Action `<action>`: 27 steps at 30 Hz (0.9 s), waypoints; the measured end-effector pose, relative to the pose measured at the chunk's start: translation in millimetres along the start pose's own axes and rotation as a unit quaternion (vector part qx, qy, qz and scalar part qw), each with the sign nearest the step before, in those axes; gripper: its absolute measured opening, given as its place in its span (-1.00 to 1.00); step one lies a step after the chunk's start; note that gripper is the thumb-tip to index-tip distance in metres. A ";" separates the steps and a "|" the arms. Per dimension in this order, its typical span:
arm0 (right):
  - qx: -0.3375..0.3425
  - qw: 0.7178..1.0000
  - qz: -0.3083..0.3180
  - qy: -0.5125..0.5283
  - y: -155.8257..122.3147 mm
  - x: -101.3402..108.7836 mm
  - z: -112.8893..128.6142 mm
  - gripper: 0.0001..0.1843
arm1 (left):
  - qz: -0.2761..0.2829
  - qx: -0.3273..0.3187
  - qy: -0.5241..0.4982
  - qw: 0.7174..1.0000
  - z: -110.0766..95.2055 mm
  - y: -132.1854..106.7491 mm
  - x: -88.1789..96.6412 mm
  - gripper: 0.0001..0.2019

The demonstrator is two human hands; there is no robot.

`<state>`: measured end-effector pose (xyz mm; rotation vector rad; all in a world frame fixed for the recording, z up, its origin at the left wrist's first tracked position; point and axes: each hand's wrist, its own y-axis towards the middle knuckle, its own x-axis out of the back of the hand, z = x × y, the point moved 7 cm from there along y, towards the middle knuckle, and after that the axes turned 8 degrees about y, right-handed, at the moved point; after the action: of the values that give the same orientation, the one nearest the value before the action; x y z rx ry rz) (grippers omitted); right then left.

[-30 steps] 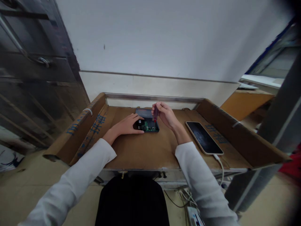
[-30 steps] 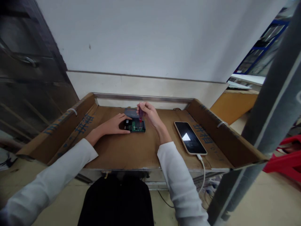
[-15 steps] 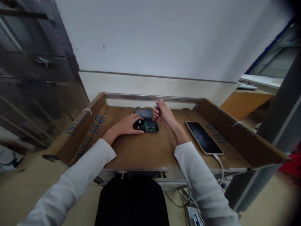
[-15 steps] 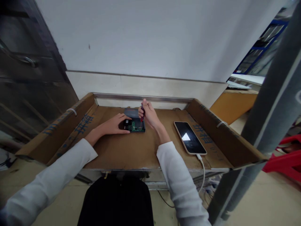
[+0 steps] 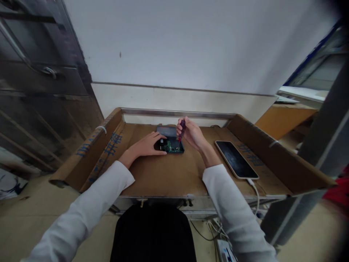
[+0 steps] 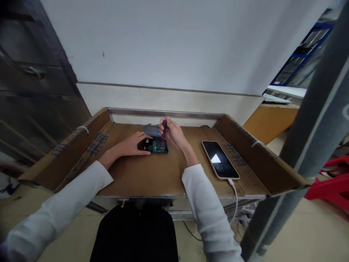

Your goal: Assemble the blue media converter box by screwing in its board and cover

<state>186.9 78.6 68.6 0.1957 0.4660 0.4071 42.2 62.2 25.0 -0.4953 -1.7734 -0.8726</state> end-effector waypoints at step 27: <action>0.042 0.999 -0.008 -0.013 -0.1 3.5 0.7 -0.61 | 0.003 0.002 0.005 1.000 -1.4 0.0 0.8 -0.37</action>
<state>190.1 80.0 67.7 0.2779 0.4584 0.3684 42.8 61.0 26.0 -0.4928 -1.7627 -0.8651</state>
